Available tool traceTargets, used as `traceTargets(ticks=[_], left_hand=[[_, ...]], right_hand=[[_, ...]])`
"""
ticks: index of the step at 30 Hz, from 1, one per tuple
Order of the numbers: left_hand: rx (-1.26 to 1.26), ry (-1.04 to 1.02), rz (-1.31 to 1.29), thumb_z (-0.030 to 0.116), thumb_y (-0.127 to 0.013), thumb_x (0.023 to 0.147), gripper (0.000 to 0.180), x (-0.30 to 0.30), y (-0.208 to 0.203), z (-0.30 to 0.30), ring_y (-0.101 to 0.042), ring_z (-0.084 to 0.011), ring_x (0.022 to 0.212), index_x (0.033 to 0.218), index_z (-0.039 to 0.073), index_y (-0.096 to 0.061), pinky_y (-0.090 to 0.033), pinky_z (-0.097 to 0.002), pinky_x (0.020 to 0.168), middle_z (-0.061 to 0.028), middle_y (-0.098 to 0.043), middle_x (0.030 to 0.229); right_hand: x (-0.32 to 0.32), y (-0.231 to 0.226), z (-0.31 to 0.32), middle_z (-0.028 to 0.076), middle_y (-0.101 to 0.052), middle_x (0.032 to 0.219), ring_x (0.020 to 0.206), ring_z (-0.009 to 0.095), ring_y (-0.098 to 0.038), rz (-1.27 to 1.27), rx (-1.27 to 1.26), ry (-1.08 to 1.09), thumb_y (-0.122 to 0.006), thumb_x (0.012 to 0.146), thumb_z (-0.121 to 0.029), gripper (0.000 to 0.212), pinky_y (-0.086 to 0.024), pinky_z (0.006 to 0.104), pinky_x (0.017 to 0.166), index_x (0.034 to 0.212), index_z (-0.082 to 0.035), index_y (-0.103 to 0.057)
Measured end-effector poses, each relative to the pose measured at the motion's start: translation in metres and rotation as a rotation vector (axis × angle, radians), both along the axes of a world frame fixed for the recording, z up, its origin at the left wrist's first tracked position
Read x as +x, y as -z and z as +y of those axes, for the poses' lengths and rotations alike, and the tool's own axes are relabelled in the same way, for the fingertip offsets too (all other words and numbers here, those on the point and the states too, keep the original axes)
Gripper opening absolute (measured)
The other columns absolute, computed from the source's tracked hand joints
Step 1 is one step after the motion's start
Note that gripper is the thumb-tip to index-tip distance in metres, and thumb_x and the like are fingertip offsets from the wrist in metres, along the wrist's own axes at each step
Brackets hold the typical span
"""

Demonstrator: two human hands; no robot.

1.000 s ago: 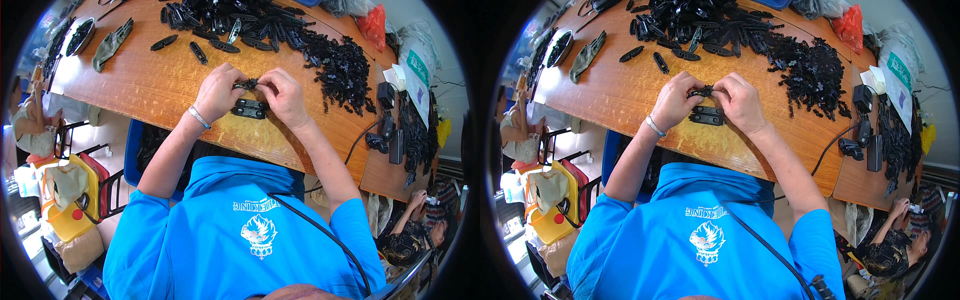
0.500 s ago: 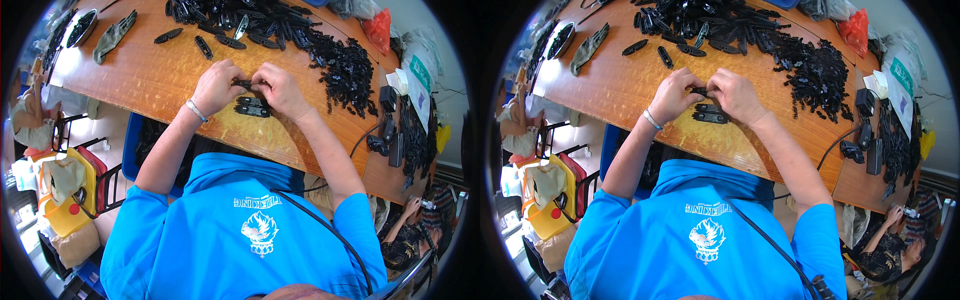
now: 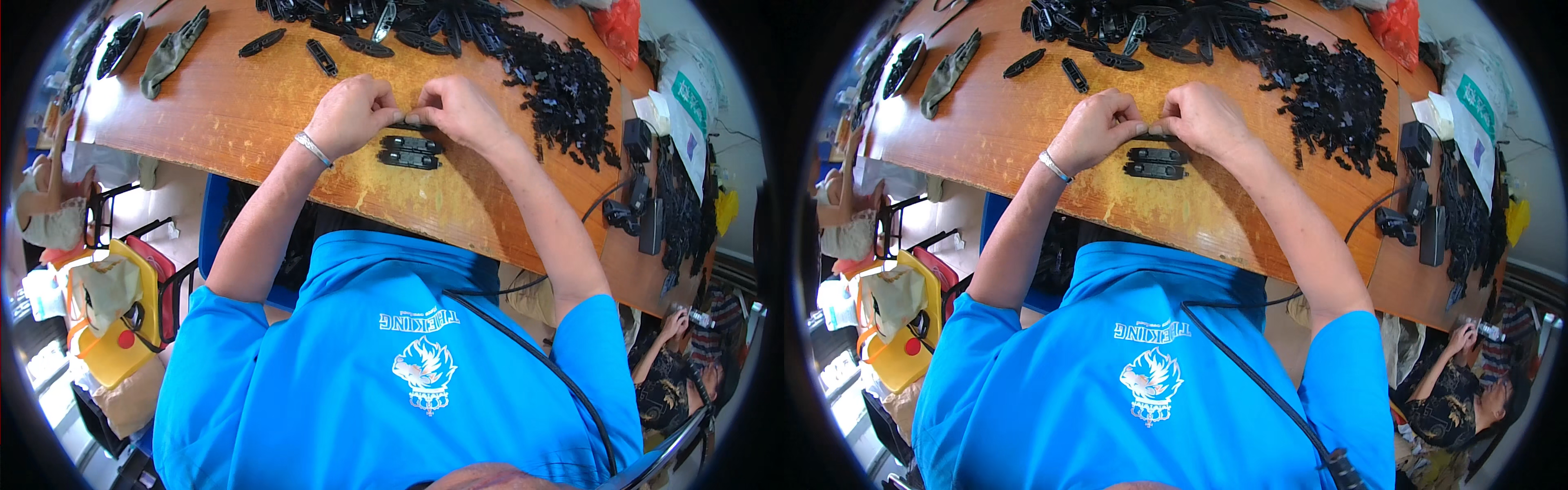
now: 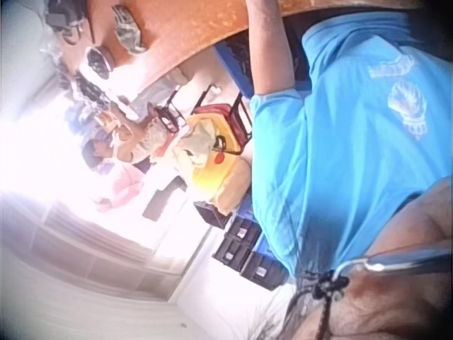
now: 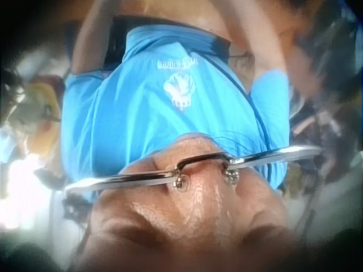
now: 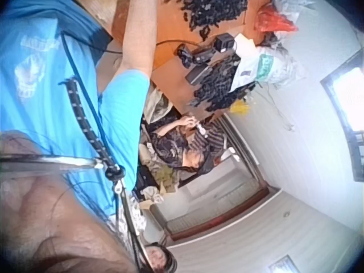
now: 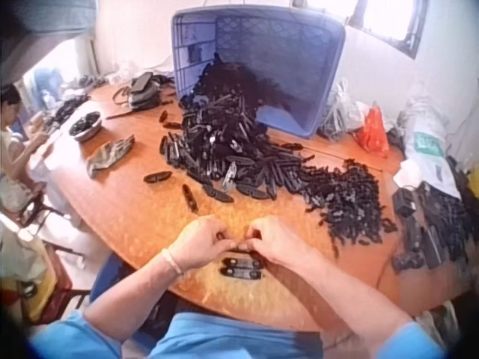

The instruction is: The person assembles plastic components by attaching small plastic pieces to larger base parts by hand, arranges the assembled components on the table, and places them into a container.

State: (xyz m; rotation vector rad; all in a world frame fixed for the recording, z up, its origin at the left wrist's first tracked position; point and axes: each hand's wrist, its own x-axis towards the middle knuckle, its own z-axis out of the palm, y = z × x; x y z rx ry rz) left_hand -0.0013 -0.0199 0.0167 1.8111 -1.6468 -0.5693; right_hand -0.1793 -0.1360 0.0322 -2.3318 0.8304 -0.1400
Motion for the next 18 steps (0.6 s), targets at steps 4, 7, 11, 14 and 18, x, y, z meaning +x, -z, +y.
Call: traceTargets(ticks=[4, 7, 11, 14, 18], left_hand=[[0.045, 0.032, -0.044, 0.019, -0.076, 0.085, 0.019, -0.001, 0.007, -0.002, -0.065, -0.0267, 0.078, 0.087, 0.002, -0.068, -0.052, -0.0382, 0.072, -0.0123, -0.065, 0.085], [0.038, 0.039, -0.055, 0.016, -0.075, 0.084, 0.017, -0.005, 0.003, 0.005, -0.065, -0.0258, 0.078, 0.089, 0.001, -0.069, -0.052, -0.0376, 0.072, -0.0132, -0.066, 0.088], [-0.1, 0.005, 0.054, 0.007, -0.07, 0.084, 0.014, 0.009, 0.003, 0.022, -0.065, -0.0298, 0.085, 0.097, 0.002, -0.07, -0.052, -0.0385, 0.08, -0.0143, -0.066, 0.093], [-0.315, -0.128, -0.377, 0.0, -0.067, 0.083, 0.027, 0.03, -0.012, 0.032, -0.062, -0.0335, 0.101, 0.11, 0.005, -0.069, -0.05, -0.0413, 0.09, -0.0135, -0.065, 0.105], [-0.345, -0.109, -0.54, -0.003, -0.068, 0.081, 0.039, 0.069, 0.003, 0.023, -0.055, -0.0342, 0.12, 0.118, 0.009, -0.068, -0.047, -0.045, 0.1, -0.0119, -0.062, 0.123]], right_hand=[[0.001, 0.01, -0.003, 0.013, -0.073, 0.079, 0.076, 0.033, -0.071, 0.045, -0.073, -0.011, -0.082, 0.077, -0.035, 0.025, -0.055, 0.0442, 0.069, 0.085, -0.011, -0.077], [-0.011, 0.016, 0.015, 0.013, -0.073, 0.082, 0.078, 0.034, -0.07, -0.055, -0.15, 0.029, -0.081, 0.079, -0.032, 0.025, -0.054, 0.0451, 0.072, 0.086, -0.009, -0.075], [-0.069, 0.0, 0.029, 0.012, -0.068, 0.086, 0.08, 0.031, -0.067, -0.249, -0.269, 0.275, -0.079, 0.084, -0.028, 0.023, -0.053, 0.0432, 0.071, 0.086, -0.007, -0.072], [-0.127, 0.003, 0.021, 0.01, -0.067, 0.088, 0.08, 0.03, -0.068, -0.143, -0.518, 0.498, -0.08, 0.083, -0.022, 0.019, -0.054, 0.0403, 0.07, 0.091, -0.007, -0.07], [-0.16, 0.009, 0.016, 0.011, -0.067, 0.089, 0.083, 0.033, -0.068, 0.098, -0.507, 0.517, -0.081, 0.083, -0.021, 0.019, -0.053, 0.0439, 0.071, 0.093, -0.007, -0.07]])
